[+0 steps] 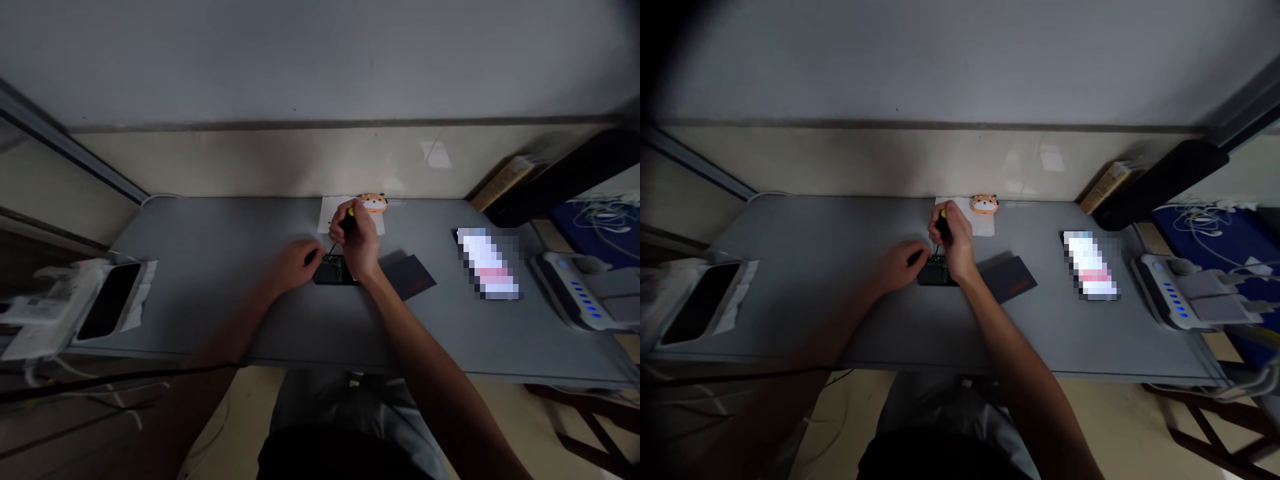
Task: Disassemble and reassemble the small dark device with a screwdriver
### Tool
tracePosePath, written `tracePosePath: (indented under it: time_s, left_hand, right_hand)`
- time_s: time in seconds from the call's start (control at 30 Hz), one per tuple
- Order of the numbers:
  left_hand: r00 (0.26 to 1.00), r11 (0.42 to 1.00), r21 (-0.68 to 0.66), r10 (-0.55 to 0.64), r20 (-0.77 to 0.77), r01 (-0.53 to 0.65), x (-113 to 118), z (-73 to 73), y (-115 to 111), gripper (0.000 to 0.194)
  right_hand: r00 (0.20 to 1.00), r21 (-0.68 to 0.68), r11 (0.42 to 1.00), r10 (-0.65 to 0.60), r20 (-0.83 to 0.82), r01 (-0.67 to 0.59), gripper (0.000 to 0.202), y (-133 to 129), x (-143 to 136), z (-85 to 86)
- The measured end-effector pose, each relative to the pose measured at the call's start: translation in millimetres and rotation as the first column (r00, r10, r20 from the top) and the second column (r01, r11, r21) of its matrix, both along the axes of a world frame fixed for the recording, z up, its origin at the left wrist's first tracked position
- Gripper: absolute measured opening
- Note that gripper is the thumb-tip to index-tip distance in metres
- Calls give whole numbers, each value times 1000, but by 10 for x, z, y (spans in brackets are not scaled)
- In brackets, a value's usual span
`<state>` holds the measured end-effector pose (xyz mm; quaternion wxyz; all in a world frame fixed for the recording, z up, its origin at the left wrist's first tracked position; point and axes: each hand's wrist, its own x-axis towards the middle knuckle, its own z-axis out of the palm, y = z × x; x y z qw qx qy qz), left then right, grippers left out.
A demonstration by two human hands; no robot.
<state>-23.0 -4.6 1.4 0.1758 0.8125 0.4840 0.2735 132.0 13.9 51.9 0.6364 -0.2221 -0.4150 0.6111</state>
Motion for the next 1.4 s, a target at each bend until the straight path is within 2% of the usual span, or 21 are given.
tracePosePath:
  time_s: [0.33, 0.5, 1.07, 1.4]
  left_hand:
    - [1000, 1000, -16, -8, -10, 7, 3, 17, 15, 25]
    - [1000, 1000, -24, -4, -2, 4, -3, 4, 19, 23]
    - [1000, 999, -35, 15, 0, -15, 5, 11, 11, 24]
    - [1000, 1000, -28, 12, 8, -12, 11, -9, 17, 24]
  right_hand:
    - [999, -22, 999, 34, 31, -33, 52, 8, 4, -2]
    - [1000, 1, 1000, 25, -13, -25, 51, 11, 9, -11]
    - [1000, -87, 996, -10, 5, 11, 50, 6, 9, 57]
    - [1000, -38, 999, -2, 2, 2, 49, 7, 26, 18]
